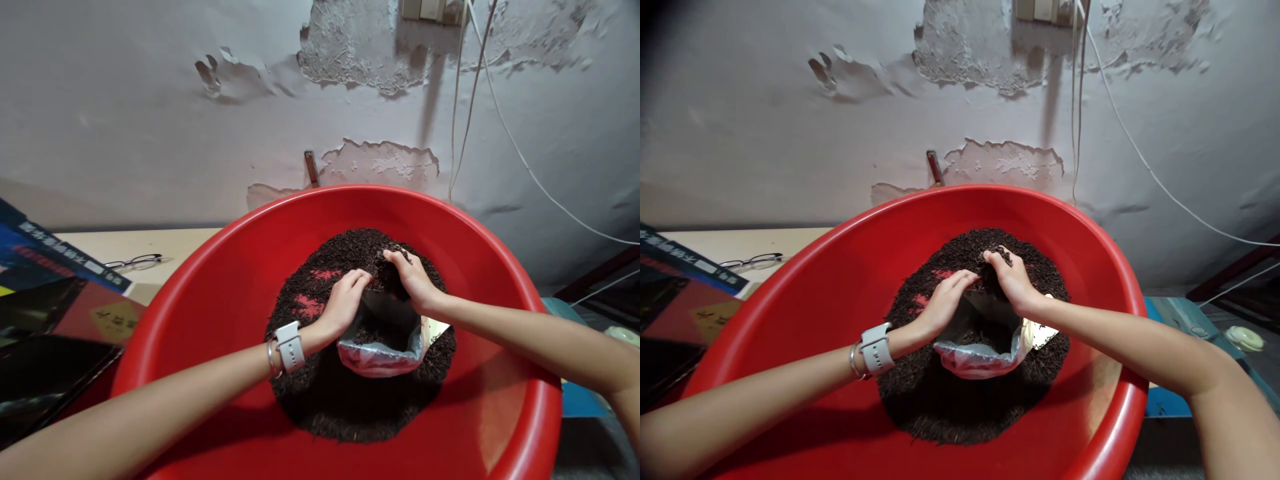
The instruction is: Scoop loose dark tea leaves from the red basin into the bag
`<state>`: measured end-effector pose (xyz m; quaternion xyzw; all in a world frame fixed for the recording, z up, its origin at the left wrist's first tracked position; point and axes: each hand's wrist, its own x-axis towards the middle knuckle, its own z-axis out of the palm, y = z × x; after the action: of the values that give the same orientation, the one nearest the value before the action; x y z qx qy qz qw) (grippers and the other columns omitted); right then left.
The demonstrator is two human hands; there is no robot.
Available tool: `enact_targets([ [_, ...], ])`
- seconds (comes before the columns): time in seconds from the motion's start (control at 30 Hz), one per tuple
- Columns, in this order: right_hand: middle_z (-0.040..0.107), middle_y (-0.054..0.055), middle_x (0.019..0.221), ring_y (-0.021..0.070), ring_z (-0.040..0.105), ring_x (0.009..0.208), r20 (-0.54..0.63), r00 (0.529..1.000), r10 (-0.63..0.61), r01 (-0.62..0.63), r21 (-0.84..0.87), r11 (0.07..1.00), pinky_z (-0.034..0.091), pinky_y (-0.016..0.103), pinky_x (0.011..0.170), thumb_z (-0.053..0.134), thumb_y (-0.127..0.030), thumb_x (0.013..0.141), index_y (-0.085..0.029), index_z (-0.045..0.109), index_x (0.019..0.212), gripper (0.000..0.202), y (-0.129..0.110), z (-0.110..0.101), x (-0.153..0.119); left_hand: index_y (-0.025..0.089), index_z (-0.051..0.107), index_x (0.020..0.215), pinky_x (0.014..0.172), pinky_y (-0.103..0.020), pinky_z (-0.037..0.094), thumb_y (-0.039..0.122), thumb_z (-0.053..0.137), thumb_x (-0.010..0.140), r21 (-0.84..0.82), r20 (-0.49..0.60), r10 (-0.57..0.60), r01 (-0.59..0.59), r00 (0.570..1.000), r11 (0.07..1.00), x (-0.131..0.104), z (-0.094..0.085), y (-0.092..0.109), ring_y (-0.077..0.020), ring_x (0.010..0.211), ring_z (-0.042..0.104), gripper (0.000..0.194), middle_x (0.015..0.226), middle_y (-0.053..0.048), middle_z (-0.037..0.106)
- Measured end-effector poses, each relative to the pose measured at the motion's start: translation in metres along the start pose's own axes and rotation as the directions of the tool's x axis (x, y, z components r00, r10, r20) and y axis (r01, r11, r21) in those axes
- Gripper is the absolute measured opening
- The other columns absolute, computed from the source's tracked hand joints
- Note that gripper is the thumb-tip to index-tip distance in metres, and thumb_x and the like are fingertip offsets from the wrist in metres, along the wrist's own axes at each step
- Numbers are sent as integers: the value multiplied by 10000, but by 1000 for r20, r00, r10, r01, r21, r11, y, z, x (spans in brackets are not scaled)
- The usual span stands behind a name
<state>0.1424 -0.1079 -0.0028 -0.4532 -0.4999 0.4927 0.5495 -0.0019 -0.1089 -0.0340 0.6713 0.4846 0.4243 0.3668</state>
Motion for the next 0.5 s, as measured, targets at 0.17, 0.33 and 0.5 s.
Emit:
enact_targets([
  [0.17,421,-46,604,102,360,600,105,994,-12,18,-60,998,348,229,600,566,-405,701,-193,430,616,266,-2,4,-12,190,526,702,846,-308,409,394,369,805,-53,58,-29,32,998,998,3,3,-12,-186,836,538,277,801,-21,614],
  [0.33,430,-35,584,99,362,581,192,981,-21,45,-117,992,334,229,568,545,-413,712,-182,461,580,280,-5,4,-16,196,473,676,812,-301,413,408,358,812,-41,64,-18,20,998,999,2,2,-10,-175,782,505,277,735,-9,572],
  [0.5,398,-39,560,88,338,551,308,949,-73,132,-175,976,301,222,524,543,-432,739,-180,432,559,329,-4,2,-17,207,429,643,751,-301,411,407,366,782,-36,43,3,-1,999,999,2,1,-12,-179,731,477,252,666,-1,521],
])
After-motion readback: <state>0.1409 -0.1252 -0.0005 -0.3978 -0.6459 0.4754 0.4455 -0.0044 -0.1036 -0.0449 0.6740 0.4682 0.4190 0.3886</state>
